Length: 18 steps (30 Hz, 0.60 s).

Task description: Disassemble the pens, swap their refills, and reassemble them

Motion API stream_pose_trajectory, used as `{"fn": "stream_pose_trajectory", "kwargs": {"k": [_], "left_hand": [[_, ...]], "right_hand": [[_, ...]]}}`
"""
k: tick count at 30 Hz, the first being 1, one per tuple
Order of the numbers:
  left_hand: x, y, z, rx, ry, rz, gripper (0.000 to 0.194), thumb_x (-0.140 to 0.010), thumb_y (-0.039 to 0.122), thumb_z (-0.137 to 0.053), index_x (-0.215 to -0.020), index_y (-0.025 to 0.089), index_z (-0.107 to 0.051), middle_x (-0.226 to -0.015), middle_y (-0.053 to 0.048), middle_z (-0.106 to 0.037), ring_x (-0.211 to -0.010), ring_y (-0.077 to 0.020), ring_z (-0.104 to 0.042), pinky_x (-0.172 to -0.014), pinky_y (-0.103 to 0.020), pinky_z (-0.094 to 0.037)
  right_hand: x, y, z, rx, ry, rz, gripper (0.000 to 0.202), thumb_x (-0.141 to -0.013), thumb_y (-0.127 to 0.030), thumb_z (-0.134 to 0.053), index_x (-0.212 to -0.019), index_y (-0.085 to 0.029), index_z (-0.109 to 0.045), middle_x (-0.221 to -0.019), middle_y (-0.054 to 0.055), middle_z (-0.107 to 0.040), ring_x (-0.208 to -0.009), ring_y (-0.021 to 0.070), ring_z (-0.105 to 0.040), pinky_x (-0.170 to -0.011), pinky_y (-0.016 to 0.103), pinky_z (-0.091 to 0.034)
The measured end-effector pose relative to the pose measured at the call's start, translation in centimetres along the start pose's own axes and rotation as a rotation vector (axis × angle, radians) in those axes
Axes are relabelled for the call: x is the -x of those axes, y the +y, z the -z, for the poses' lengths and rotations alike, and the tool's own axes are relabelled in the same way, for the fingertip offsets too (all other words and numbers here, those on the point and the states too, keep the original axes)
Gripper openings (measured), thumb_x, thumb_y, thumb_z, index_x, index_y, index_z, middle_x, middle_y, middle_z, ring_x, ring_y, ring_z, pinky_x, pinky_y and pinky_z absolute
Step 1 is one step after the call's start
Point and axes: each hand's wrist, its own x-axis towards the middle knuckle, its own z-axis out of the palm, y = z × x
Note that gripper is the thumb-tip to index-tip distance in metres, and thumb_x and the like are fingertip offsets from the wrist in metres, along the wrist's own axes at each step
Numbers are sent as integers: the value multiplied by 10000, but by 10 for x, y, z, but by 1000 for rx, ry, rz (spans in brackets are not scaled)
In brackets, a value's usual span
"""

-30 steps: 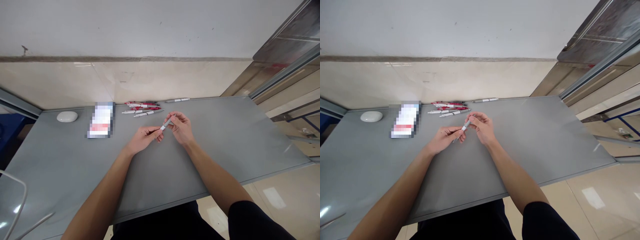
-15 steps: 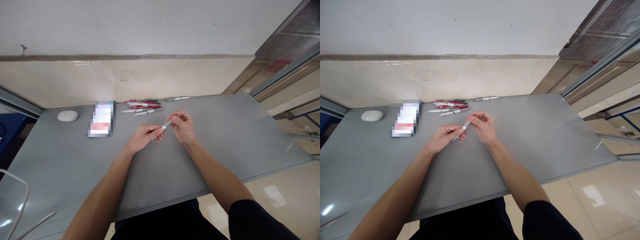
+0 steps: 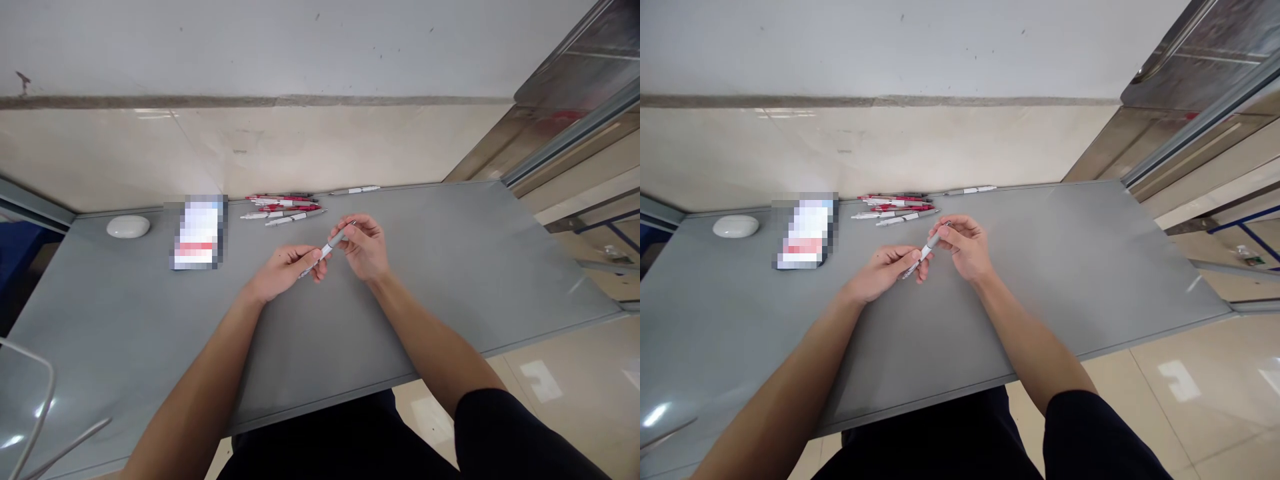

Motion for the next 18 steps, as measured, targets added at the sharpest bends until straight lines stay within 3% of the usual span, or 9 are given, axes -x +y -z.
{"fn": "stream_pose_trajectory", "kwargs": {"k": [3,6,11,18], "left_hand": [[1,-2,1,21,-42,37,345,-899,463,-532,-894,159,-695,-729,-40,-648,-658,-143,-592,-661,-281,-491],[1,-5,0,7,-31,25,328,-901,449,-535,-859,164,-691,-732,-27,-641,-651,-132,-585,-668,-273,-490],[-3,-9,-6,-121,152,-80,310,-882,427,-562,-750,175,-684,-712,-10,-632,-634,-127,-568,-676,-266,-490],[-7,-13,-14,-215,325,-132,277,-863,437,-580,-827,204,-727,-681,-3,-628,-638,-146,-575,-668,-268,-494]], "right_hand": [[1,0,1,-26,-30,-4,110,-691,-238,-781,-748,-277,-694,-762,-59,-655,-697,108,-663,-603,264,-580],[1,0,2,-32,-23,-19,122,-676,-246,-792,-731,-272,-686,-750,-62,-653,-678,105,-663,-601,263,-581],[-1,-1,3,3,75,-16,171,-635,-278,-815,-719,-254,-668,-743,-55,-665,-662,106,-667,-622,268,-587],[-2,-3,0,11,143,-22,169,-658,-301,-794,-718,-257,-643,-725,-62,-650,-675,101,-666,-662,264,-587]]}}
